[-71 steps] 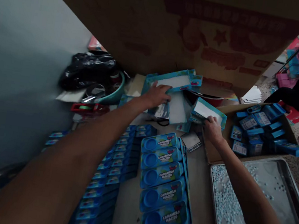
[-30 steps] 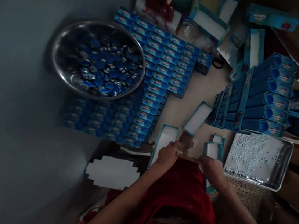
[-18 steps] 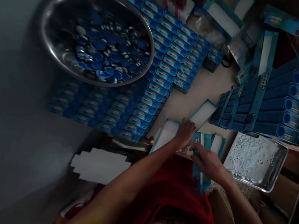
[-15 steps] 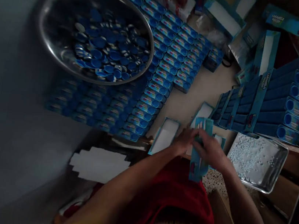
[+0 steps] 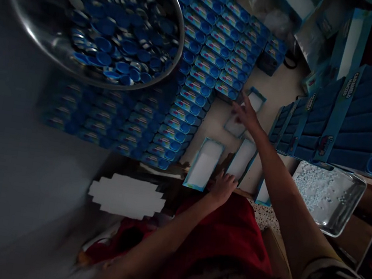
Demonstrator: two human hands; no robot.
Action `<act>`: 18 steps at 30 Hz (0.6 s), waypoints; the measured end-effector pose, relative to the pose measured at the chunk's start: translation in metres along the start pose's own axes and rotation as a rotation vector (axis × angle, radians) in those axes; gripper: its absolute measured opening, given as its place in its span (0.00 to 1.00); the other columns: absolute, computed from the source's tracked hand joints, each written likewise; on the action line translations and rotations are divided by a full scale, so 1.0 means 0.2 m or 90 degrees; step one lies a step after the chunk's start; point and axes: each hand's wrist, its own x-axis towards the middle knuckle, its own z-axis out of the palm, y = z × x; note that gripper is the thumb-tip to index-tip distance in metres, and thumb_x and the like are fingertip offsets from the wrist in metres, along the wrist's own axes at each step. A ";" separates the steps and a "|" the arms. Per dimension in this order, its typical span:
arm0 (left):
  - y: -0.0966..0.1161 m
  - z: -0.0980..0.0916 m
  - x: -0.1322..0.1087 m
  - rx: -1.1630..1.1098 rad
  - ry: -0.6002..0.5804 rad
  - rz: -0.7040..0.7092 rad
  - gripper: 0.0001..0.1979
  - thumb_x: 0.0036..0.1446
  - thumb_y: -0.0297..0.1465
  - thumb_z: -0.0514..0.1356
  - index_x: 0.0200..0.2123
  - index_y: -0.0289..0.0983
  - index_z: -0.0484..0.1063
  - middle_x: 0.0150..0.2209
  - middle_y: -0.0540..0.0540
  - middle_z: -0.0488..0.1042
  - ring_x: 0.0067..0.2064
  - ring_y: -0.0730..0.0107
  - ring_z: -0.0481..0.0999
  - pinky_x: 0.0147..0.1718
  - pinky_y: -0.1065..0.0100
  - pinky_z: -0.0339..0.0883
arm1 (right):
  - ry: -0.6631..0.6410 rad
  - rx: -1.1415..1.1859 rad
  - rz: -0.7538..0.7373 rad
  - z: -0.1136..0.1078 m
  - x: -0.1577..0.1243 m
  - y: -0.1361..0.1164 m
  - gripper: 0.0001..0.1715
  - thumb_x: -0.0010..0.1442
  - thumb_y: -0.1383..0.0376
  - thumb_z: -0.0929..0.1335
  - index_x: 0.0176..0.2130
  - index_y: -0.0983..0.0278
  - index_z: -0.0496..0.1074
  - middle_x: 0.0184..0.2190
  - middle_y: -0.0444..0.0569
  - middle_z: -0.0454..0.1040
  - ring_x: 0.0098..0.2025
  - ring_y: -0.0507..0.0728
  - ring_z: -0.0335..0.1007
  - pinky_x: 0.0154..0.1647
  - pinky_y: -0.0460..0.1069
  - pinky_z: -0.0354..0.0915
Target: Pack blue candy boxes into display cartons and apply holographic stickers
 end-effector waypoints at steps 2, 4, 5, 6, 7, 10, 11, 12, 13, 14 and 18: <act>0.00 -0.03 -0.03 -0.002 0.000 -0.012 0.14 0.70 0.25 0.56 0.51 0.38 0.81 0.51 0.36 0.77 0.53 0.49 0.75 0.61 0.46 0.64 | 0.017 0.024 0.006 -0.02 -0.30 0.09 0.31 0.76 0.57 0.59 0.70 0.69 0.58 0.44 0.45 0.80 0.31 0.47 0.72 0.39 0.43 0.64; 0.00 -0.08 -0.05 0.000 0.001 0.000 0.12 0.70 0.29 0.58 0.51 0.38 0.80 0.50 0.37 0.77 0.52 0.49 0.75 0.60 0.47 0.64 | 0.141 -0.095 0.061 -0.05 -0.69 0.22 0.22 0.76 0.56 0.62 0.59 0.65 0.72 0.40 0.47 0.81 0.37 0.53 0.75 0.42 0.45 0.65; -0.02 -0.11 -0.05 0.001 0.009 0.019 0.11 0.71 0.32 0.59 0.51 0.39 0.80 0.50 0.37 0.77 0.53 0.49 0.75 0.61 0.48 0.62 | 0.181 -0.174 0.128 -0.04 -0.89 0.28 0.20 0.76 0.55 0.63 0.52 0.65 0.75 0.41 0.50 0.81 0.40 0.55 0.76 0.43 0.47 0.65; -0.03 -0.15 -0.03 0.002 0.024 0.038 0.11 0.71 0.34 0.59 0.51 0.39 0.80 0.50 0.37 0.77 0.55 0.49 0.74 0.62 0.48 0.62 | 0.201 -0.249 0.217 -0.03 -1.07 0.35 0.19 0.75 0.54 0.63 0.47 0.65 0.75 0.41 0.52 0.81 0.42 0.58 0.77 0.44 0.48 0.65; -0.05 -0.20 0.00 0.001 0.046 0.047 0.13 0.72 0.35 0.58 0.53 0.40 0.79 0.52 0.37 0.77 0.57 0.48 0.73 0.62 0.49 0.61 | 0.198 -0.303 0.284 -0.01 -1.22 0.42 0.20 0.74 0.53 0.64 0.48 0.66 0.74 0.44 0.56 0.81 0.46 0.60 0.77 0.45 0.49 0.65; -0.10 -0.31 0.16 0.007 0.109 -0.025 0.22 0.73 0.33 0.54 0.67 0.39 0.70 0.61 0.32 0.73 0.60 0.44 0.71 0.55 0.50 0.64 | 0.125 -0.365 0.435 0.08 -1.44 0.57 0.28 0.74 0.52 0.64 0.60 0.71 0.66 0.50 0.63 0.81 0.49 0.62 0.78 0.45 0.49 0.65; -0.12 -0.34 0.23 0.013 0.114 -0.068 0.26 0.73 0.32 0.53 0.71 0.37 0.65 0.62 0.30 0.72 0.59 0.43 0.72 0.53 0.49 0.64 | 0.091 -0.364 0.459 0.11 -1.44 0.60 0.28 0.75 0.54 0.63 0.63 0.71 0.64 0.48 0.62 0.81 0.48 0.62 0.79 0.44 0.49 0.64; -0.14 -0.36 0.29 0.019 0.112 -0.103 0.29 0.72 0.30 0.52 0.74 0.35 0.61 0.60 0.29 0.74 0.57 0.43 0.72 0.52 0.49 0.63 | 0.062 -0.359 0.470 0.14 -1.42 0.62 0.26 0.75 0.56 0.62 0.64 0.71 0.63 0.46 0.61 0.82 0.46 0.61 0.79 0.43 0.49 0.64; -0.15 -0.38 0.34 0.023 0.105 -0.125 0.30 0.72 0.28 0.51 0.75 0.33 0.58 0.57 0.28 0.75 0.56 0.43 0.73 0.52 0.49 0.63 | 0.042 -0.353 0.465 0.16 -1.37 0.63 0.25 0.75 0.60 0.61 0.64 0.71 0.63 0.45 0.60 0.82 0.44 0.61 0.80 0.43 0.49 0.64; -0.17 -0.39 0.38 0.024 0.098 -0.134 0.30 0.71 0.26 0.50 0.75 0.32 0.58 0.54 0.29 0.77 0.55 0.43 0.73 0.52 0.49 0.62 | 0.032 -0.348 0.449 0.19 -1.31 0.63 0.24 0.75 0.62 0.61 0.64 0.70 0.63 0.45 0.60 0.82 0.44 0.60 0.79 0.43 0.49 0.64; -0.23 -0.44 0.37 0.017 0.125 -0.130 0.30 0.70 0.25 0.50 0.74 0.34 0.59 0.53 0.31 0.77 0.56 0.44 0.73 0.53 0.48 0.61 | 0.045 -0.318 0.371 0.29 -1.09 0.51 0.28 0.75 0.63 0.57 0.68 0.73 0.60 0.45 0.61 0.82 0.43 0.61 0.78 0.43 0.49 0.64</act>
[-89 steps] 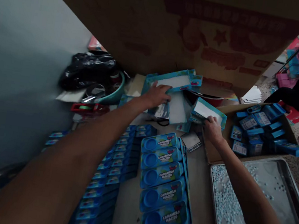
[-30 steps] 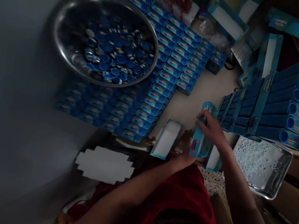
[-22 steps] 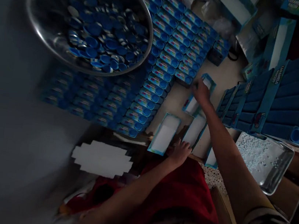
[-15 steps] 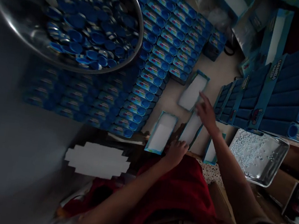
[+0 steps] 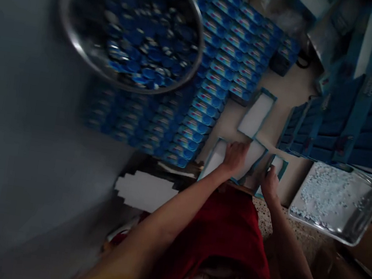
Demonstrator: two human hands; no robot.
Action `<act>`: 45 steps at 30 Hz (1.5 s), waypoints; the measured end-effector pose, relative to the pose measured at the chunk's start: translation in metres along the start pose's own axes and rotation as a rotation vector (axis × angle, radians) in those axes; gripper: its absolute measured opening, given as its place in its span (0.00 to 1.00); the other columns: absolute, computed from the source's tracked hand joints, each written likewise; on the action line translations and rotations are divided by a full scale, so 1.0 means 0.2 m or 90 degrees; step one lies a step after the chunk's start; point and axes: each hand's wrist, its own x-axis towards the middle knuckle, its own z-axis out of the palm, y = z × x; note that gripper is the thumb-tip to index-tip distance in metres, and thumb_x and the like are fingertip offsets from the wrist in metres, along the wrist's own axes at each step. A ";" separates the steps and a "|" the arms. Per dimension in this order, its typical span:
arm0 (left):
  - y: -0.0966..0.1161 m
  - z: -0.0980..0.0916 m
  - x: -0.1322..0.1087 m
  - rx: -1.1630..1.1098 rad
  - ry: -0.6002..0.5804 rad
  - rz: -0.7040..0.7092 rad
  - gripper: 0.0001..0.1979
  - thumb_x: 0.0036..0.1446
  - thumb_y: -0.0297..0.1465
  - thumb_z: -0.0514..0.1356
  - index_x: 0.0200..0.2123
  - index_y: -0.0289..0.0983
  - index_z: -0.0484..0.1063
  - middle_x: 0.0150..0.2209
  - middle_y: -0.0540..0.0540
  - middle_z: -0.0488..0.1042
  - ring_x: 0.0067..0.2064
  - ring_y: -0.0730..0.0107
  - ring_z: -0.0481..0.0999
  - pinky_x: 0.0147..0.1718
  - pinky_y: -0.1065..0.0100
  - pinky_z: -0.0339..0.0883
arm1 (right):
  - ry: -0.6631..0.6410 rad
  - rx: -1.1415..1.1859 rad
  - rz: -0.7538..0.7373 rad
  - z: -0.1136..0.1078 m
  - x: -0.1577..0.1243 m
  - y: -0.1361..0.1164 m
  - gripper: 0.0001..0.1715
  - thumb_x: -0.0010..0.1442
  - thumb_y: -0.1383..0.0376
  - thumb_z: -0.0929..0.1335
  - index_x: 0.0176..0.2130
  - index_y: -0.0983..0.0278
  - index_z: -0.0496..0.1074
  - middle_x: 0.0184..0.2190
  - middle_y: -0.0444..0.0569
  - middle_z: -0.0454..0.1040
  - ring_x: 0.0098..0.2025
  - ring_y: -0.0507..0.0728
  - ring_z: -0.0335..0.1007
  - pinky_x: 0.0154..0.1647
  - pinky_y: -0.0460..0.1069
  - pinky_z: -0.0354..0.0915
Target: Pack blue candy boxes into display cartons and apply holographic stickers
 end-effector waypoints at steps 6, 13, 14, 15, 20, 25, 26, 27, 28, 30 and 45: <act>-0.11 0.01 -0.37 -0.079 0.115 -0.111 0.25 0.75 0.41 0.53 0.67 0.35 0.68 0.56 0.32 0.76 0.58 0.44 0.72 0.57 0.50 0.63 | 0.071 0.037 -0.058 -0.14 -0.10 -0.14 0.29 0.77 0.56 0.59 0.68 0.67 0.68 0.43 0.60 0.83 0.42 0.62 0.79 0.43 0.51 0.65; -0.38 0.17 -1.08 -0.255 0.217 -0.271 0.14 0.75 0.38 0.53 0.44 0.40 0.77 0.43 0.39 0.80 0.48 0.54 0.77 0.54 0.57 0.69 | 0.105 0.209 -0.399 -0.08 -0.28 -0.53 0.24 0.74 0.52 0.64 0.55 0.65 0.77 0.50 0.61 0.80 0.54 0.64 0.76 0.59 0.58 0.71; -0.44 0.15 -1.13 -0.254 0.256 -0.317 0.14 0.74 0.38 0.53 0.43 0.40 0.76 0.42 0.39 0.80 0.47 0.55 0.77 0.54 0.57 0.70 | 0.109 0.214 -0.448 -0.04 -0.30 -0.63 0.28 0.73 0.50 0.66 0.60 0.66 0.75 0.55 0.63 0.78 0.60 0.65 0.73 0.64 0.60 0.69; -0.50 0.12 -1.17 -0.242 0.300 -0.361 0.14 0.74 0.39 0.53 0.42 0.40 0.76 0.42 0.38 0.80 0.48 0.54 0.77 0.55 0.56 0.70 | 0.113 0.212 -0.484 0.01 -0.32 -0.73 0.34 0.71 0.48 0.68 0.65 0.67 0.70 0.61 0.65 0.74 0.65 0.66 0.68 0.69 0.61 0.66; -0.83 -0.16 -1.04 -0.124 0.431 -0.310 0.16 0.74 0.39 0.55 0.50 0.40 0.81 0.51 0.35 0.81 0.57 0.51 0.75 0.64 0.50 0.64 | 0.114 0.214 -0.538 0.27 -0.34 -1.04 0.60 0.64 0.41 0.74 0.75 0.72 0.51 0.73 0.72 0.57 0.77 0.70 0.51 0.78 0.64 0.55; -0.99 -0.26 -0.68 -0.107 0.386 -0.071 0.16 0.73 0.39 0.57 0.56 0.46 0.82 0.61 0.38 0.77 0.66 0.47 0.69 0.73 0.41 0.48 | 0.181 0.196 -0.482 0.43 -0.25 -1.11 0.60 0.61 0.37 0.73 0.74 0.67 0.53 0.70 0.69 0.57 0.74 0.72 0.57 0.74 0.67 0.61; -1.01 -0.24 -0.64 -0.116 0.384 -0.048 0.16 0.73 0.39 0.58 0.55 0.46 0.83 0.61 0.38 0.77 0.67 0.46 0.69 0.74 0.40 0.45 | 0.195 0.178 -0.471 0.44 -0.24 -1.12 0.62 0.59 0.37 0.74 0.74 0.67 0.53 0.70 0.68 0.58 0.74 0.72 0.57 0.73 0.68 0.61; -1.03 -0.22 -0.62 -0.126 0.388 -0.033 0.16 0.72 0.40 0.58 0.54 0.47 0.84 0.61 0.38 0.77 0.68 0.46 0.68 0.75 0.39 0.43 | 0.203 0.153 -0.463 0.45 -0.24 -1.13 0.63 0.58 0.37 0.75 0.74 0.67 0.53 0.69 0.69 0.58 0.73 0.73 0.57 0.73 0.68 0.61; -1.04 -0.19 -0.61 -0.136 0.398 -0.023 0.15 0.72 0.41 0.59 0.53 0.47 0.84 0.61 0.38 0.76 0.69 0.46 0.67 0.75 0.38 0.40 | 0.207 0.125 -0.455 0.44 -0.25 -1.15 0.64 0.57 0.38 0.75 0.75 0.67 0.53 0.69 0.69 0.58 0.73 0.74 0.57 0.72 0.69 0.61; -1.07 -0.13 -0.62 -0.152 0.422 -0.015 0.15 0.71 0.43 0.60 0.51 0.47 0.85 0.62 0.38 0.76 0.71 0.44 0.65 0.75 0.36 0.37 | 0.207 0.064 -0.438 0.43 -0.29 -1.19 0.63 0.57 0.42 0.76 0.75 0.68 0.54 0.70 0.70 0.58 0.73 0.75 0.55 0.72 0.70 0.59; -0.79 0.28 -1.32 -0.288 0.521 -0.184 0.11 0.73 0.37 0.59 0.41 0.38 0.77 0.38 0.41 0.79 0.43 0.58 0.78 0.49 0.57 0.71 | 0.140 -0.058 -0.487 0.18 -0.49 -1.29 0.58 0.58 0.50 0.75 0.78 0.57 0.55 0.69 0.65 0.61 0.69 0.73 0.58 0.71 0.67 0.53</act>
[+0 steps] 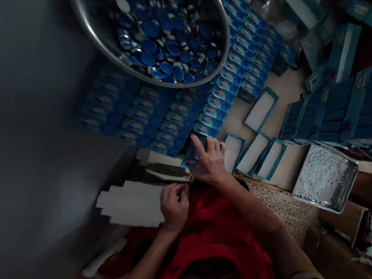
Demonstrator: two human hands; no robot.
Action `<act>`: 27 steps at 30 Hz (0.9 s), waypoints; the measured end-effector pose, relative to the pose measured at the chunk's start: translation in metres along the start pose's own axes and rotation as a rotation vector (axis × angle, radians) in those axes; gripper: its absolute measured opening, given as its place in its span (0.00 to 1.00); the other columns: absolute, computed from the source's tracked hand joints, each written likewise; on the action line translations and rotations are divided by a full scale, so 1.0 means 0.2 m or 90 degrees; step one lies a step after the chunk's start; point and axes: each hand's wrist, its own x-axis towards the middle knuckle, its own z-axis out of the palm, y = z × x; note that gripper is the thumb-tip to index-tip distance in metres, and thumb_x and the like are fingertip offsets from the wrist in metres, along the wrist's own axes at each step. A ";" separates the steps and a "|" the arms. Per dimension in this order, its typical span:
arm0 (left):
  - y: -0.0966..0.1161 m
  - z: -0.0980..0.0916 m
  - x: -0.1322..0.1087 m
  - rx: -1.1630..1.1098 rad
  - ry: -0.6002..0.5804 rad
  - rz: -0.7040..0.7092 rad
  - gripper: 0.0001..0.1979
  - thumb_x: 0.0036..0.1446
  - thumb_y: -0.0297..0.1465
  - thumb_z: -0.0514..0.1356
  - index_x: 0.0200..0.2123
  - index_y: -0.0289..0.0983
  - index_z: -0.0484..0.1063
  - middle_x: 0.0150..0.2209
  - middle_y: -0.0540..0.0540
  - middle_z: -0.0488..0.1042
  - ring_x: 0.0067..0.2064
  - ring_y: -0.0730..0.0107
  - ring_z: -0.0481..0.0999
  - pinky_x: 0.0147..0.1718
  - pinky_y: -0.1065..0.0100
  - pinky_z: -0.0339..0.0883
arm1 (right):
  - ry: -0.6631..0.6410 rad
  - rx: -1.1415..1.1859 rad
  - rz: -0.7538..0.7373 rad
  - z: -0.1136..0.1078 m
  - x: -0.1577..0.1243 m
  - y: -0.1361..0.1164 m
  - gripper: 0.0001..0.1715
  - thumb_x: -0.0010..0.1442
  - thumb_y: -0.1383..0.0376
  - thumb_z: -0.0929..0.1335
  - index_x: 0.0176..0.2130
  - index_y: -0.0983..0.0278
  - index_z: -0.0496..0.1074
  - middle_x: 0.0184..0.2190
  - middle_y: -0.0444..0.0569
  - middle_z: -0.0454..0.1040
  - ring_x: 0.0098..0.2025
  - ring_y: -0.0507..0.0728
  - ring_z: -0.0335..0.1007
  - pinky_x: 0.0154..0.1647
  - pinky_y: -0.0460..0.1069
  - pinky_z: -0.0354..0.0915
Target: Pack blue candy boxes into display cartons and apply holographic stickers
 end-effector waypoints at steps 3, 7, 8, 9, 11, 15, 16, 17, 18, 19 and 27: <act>0.13 0.10 -0.11 -0.063 -0.102 0.047 0.10 0.74 0.35 0.57 0.44 0.39 0.78 0.38 0.43 0.81 0.39 0.61 0.80 0.44 0.62 0.73 | 0.082 0.052 0.010 -0.21 -0.15 0.15 0.64 0.53 0.47 0.77 0.78 0.59 0.55 0.66 0.62 0.63 0.68 0.72 0.60 0.73 0.66 0.56; 0.44 0.46 0.27 -0.048 -0.202 0.249 0.15 0.75 0.29 0.54 0.54 0.39 0.79 0.47 0.39 0.84 0.52 0.57 0.81 0.56 0.57 0.71 | 0.246 0.087 0.106 -0.46 -0.15 0.59 0.68 0.52 0.47 0.78 0.78 0.63 0.49 0.66 0.65 0.61 0.68 0.73 0.60 0.70 0.67 0.64; 0.52 0.58 0.42 -0.024 -0.223 0.293 0.16 0.74 0.28 0.54 0.57 0.39 0.78 0.53 0.38 0.83 0.58 0.55 0.78 0.61 0.54 0.68 | 0.284 0.082 0.124 -0.51 -0.09 0.72 0.69 0.52 0.45 0.77 0.78 0.63 0.47 0.66 0.65 0.61 0.69 0.74 0.60 0.70 0.68 0.63; 0.59 0.70 0.58 0.005 -0.245 0.337 0.18 0.74 0.28 0.53 0.60 0.38 0.77 0.58 0.38 0.81 0.63 0.52 0.75 0.65 0.51 0.65 | 0.317 0.076 0.134 -0.55 -0.01 0.85 0.70 0.52 0.44 0.77 0.78 0.63 0.46 0.67 0.66 0.61 0.69 0.74 0.60 0.71 0.69 0.62; 0.69 0.92 0.87 0.078 -0.320 0.418 0.21 0.73 0.26 0.52 0.63 0.36 0.75 0.64 0.36 0.77 0.69 0.50 0.70 0.70 0.47 0.58 | 0.356 0.067 0.136 -0.59 0.17 1.10 0.70 0.53 0.42 0.77 0.78 0.64 0.45 0.68 0.66 0.61 0.71 0.74 0.59 0.72 0.70 0.60; 0.71 1.21 1.18 0.204 -0.495 0.530 0.16 0.69 0.23 0.56 0.52 0.35 0.82 0.51 0.34 0.82 0.57 0.49 0.78 0.68 0.44 0.56 | 0.316 0.063 0.127 -0.55 0.49 1.43 0.69 0.51 0.44 0.78 0.77 0.64 0.49 0.68 0.65 0.61 0.71 0.73 0.59 0.73 0.71 0.58; 0.70 1.24 1.20 0.217 -0.513 0.538 0.15 0.68 0.24 0.57 0.49 0.36 0.82 0.49 0.35 0.82 0.54 0.51 0.79 0.66 0.45 0.57 | 0.296 0.061 0.135 -0.52 0.54 1.47 0.68 0.51 0.44 0.78 0.77 0.63 0.51 0.68 0.64 0.62 0.71 0.73 0.60 0.73 0.71 0.59; 0.69 1.26 1.20 0.225 -0.519 0.539 0.14 0.68 0.24 0.57 0.48 0.36 0.83 0.47 0.36 0.82 0.52 0.52 0.79 0.63 0.47 0.59 | 0.279 0.055 0.143 -0.50 0.57 1.51 0.66 0.51 0.45 0.78 0.76 0.62 0.52 0.67 0.64 0.62 0.70 0.73 0.61 0.72 0.72 0.60; 0.68 1.26 1.20 0.230 -0.518 0.534 0.14 0.68 0.25 0.57 0.48 0.37 0.83 0.47 0.36 0.81 0.51 0.52 0.79 0.61 0.49 0.60 | 0.266 0.047 0.151 -0.49 0.59 1.53 0.64 0.52 0.45 0.78 0.76 0.61 0.53 0.67 0.63 0.63 0.69 0.73 0.62 0.71 0.72 0.60; 0.67 1.25 1.19 0.233 -0.515 0.526 0.14 0.68 0.25 0.57 0.48 0.36 0.82 0.47 0.35 0.81 0.50 0.53 0.79 0.59 0.50 0.61 | 0.256 0.036 0.155 -0.48 0.61 1.55 0.62 0.53 0.45 0.77 0.75 0.60 0.54 0.67 0.63 0.63 0.68 0.73 0.62 0.71 0.73 0.61; 0.74 1.18 1.12 0.179 -0.541 0.422 0.14 0.67 0.22 0.57 0.45 0.36 0.83 0.47 0.36 0.80 0.48 0.56 0.77 0.51 0.57 0.62 | 0.151 -0.049 0.154 -0.60 0.62 1.49 0.59 0.59 0.44 0.72 0.78 0.63 0.52 0.70 0.64 0.61 0.69 0.77 0.59 0.70 0.72 0.59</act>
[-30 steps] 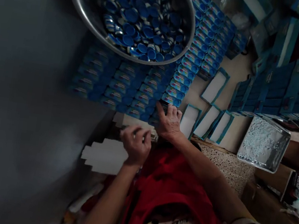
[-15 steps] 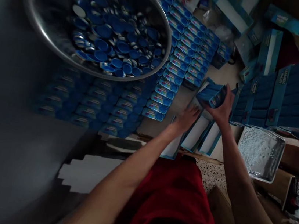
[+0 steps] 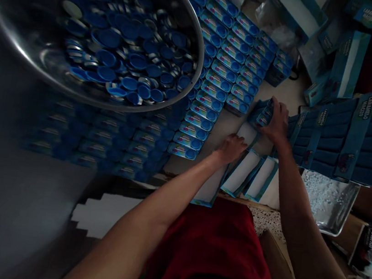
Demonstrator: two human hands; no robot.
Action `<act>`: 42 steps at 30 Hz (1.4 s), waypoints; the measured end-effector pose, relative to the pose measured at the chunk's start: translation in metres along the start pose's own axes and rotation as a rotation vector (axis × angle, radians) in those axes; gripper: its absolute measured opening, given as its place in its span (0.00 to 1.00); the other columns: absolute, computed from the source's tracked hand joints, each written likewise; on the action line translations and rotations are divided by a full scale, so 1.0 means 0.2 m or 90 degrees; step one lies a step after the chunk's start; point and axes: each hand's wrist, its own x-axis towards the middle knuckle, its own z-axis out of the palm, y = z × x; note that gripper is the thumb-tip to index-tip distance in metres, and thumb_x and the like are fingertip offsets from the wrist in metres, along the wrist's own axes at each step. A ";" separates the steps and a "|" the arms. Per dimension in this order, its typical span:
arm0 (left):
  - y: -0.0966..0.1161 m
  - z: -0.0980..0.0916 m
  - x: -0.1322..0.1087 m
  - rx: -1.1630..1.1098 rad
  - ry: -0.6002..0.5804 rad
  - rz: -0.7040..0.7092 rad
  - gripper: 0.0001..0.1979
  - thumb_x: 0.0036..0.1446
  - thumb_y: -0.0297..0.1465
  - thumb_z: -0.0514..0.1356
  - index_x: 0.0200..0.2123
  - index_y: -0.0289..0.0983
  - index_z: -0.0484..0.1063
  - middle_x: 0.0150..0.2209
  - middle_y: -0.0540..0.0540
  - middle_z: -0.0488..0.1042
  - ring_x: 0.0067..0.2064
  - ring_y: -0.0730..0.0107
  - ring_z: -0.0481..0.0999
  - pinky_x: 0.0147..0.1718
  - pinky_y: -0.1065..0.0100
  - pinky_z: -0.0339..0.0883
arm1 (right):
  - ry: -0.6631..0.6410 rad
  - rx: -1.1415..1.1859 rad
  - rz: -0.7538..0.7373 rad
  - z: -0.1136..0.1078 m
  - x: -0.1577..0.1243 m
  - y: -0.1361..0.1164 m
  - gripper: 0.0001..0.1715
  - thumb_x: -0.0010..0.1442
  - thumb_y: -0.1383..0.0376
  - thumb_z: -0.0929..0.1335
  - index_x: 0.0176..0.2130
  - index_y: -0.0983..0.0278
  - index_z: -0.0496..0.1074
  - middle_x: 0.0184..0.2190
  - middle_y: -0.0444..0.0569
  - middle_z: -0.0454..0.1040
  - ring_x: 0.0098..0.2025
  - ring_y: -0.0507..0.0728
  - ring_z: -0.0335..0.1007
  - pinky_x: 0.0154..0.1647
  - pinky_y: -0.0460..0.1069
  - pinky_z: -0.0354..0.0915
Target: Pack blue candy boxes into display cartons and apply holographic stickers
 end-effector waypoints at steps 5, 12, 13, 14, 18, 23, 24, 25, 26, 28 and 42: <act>0.06 0.03 0.00 -0.010 -0.020 -0.012 0.14 0.69 0.23 0.56 0.45 0.36 0.83 0.48 0.36 0.80 0.49 0.53 0.78 0.52 0.54 0.64 | -0.050 -0.044 0.000 0.04 0.04 -0.04 0.59 0.62 0.45 0.71 0.79 0.63 0.49 0.74 0.66 0.56 0.74 0.79 0.53 0.72 0.75 0.54; 0.11 -0.02 0.01 -0.013 -0.025 -0.044 0.12 0.67 0.21 0.59 0.45 0.33 0.82 0.48 0.34 0.79 0.50 0.52 0.78 0.51 0.55 0.67 | -0.132 -0.081 0.001 0.05 0.10 0.02 0.67 0.61 0.41 0.73 0.81 0.63 0.42 0.81 0.69 0.37 0.83 0.77 0.29 0.76 0.80 0.36; 0.11 -0.05 0.00 -0.012 -0.021 -0.036 0.11 0.67 0.22 0.60 0.46 0.34 0.82 0.49 0.35 0.79 0.51 0.51 0.78 0.53 0.54 0.67 | -0.146 -0.084 0.010 0.02 0.10 0.01 0.68 0.60 0.40 0.73 0.81 0.64 0.42 0.81 0.71 0.36 0.83 0.77 0.28 0.75 0.80 0.34; 0.11 -0.07 -0.04 -0.015 -0.007 -0.028 0.11 0.67 0.24 0.61 0.48 0.34 0.82 0.50 0.35 0.79 0.53 0.50 0.77 0.56 0.52 0.67 | -0.148 -0.084 0.018 0.00 0.11 0.00 0.69 0.60 0.38 0.73 0.81 0.65 0.42 0.81 0.72 0.35 0.83 0.78 0.28 0.75 0.81 0.33; 0.10 -0.13 -0.27 -0.045 0.093 -0.038 0.15 0.69 0.28 0.62 0.57 0.40 0.79 0.57 0.37 0.78 0.62 0.48 0.74 0.68 0.44 0.59 | -0.027 -0.071 -0.041 -0.05 0.15 -0.19 0.70 0.62 0.32 0.69 0.81 0.67 0.42 0.81 0.71 0.35 0.83 0.78 0.29 0.75 0.81 0.36; 0.16 -0.13 -0.62 -0.111 0.206 -0.078 0.14 0.70 0.26 0.59 0.52 0.43 0.82 0.56 0.40 0.81 0.62 0.51 0.76 0.71 0.42 0.59 | -0.020 -0.101 -0.132 0.11 0.20 -0.49 0.56 0.71 0.38 0.64 0.79 0.70 0.50 0.80 0.70 0.46 0.83 0.75 0.36 0.79 0.77 0.31; 0.18 -0.13 -0.67 -0.106 0.244 -0.080 0.14 0.70 0.26 0.59 0.51 0.43 0.82 0.56 0.40 0.81 0.64 0.51 0.75 0.72 0.40 0.57 | -0.030 -0.107 -0.133 0.14 0.19 -0.51 0.54 0.72 0.40 0.64 0.79 0.71 0.51 0.80 0.70 0.47 0.83 0.75 0.37 0.79 0.77 0.30; 0.21 -0.12 -0.72 -0.098 0.283 -0.088 0.14 0.71 0.26 0.58 0.51 0.43 0.82 0.57 0.40 0.81 0.65 0.51 0.74 0.73 0.39 0.55 | -0.035 -0.110 -0.135 0.17 0.19 -0.53 0.53 0.73 0.41 0.64 0.79 0.72 0.51 0.80 0.70 0.47 0.83 0.74 0.37 0.79 0.77 0.29; 0.23 -0.11 -0.76 -0.092 0.315 -0.099 0.14 0.71 0.26 0.58 0.51 0.43 0.82 0.57 0.40 0.81 0.66 0.51 0.74 0.74 0.38 0.54 | -0.035 -0.112 -0.138 0.19 0.18 -0.53 0.52 0.73 0.42 0.63 0.79 0.72 0.51 0.80 0.70 0.46 0.83 0.74 0.36 0.79 0.77 0.29; 0.28 -0.08 -0.84 -0.090 0.344 -0.121 0.14 0.71 0.25 0.58 0.51 0.43 0.82 0.57 0.40 0.82 0.65 0.51 0.75 0.73 0.39 0.57 | -0.039 -0.108 -0.148 0.20 0.17 -0.51 0.49 0.74 0.45 0.63 0.79 0.70 0.51 0.80 0.68 0.47 0.83 0.73 0.35 0.79 0.77 0.30; 0.18 0.15 -0.89 -0.153 0.306 -0.223 0.14 0.70 0.26 0.57 0.45 0.42 0.84 0.60 0.36 0.79 0.69 0.46 0.72 0.63 0.44 0.68 | -0.128 -0.135 -0.245 0.17 0.38 -0.34 0.56 0.74 0.38 0.60 0.81 0.69 0.41 0.75 0.69 0.51 0.76 0.80 0.50 0.74 0.80 0.46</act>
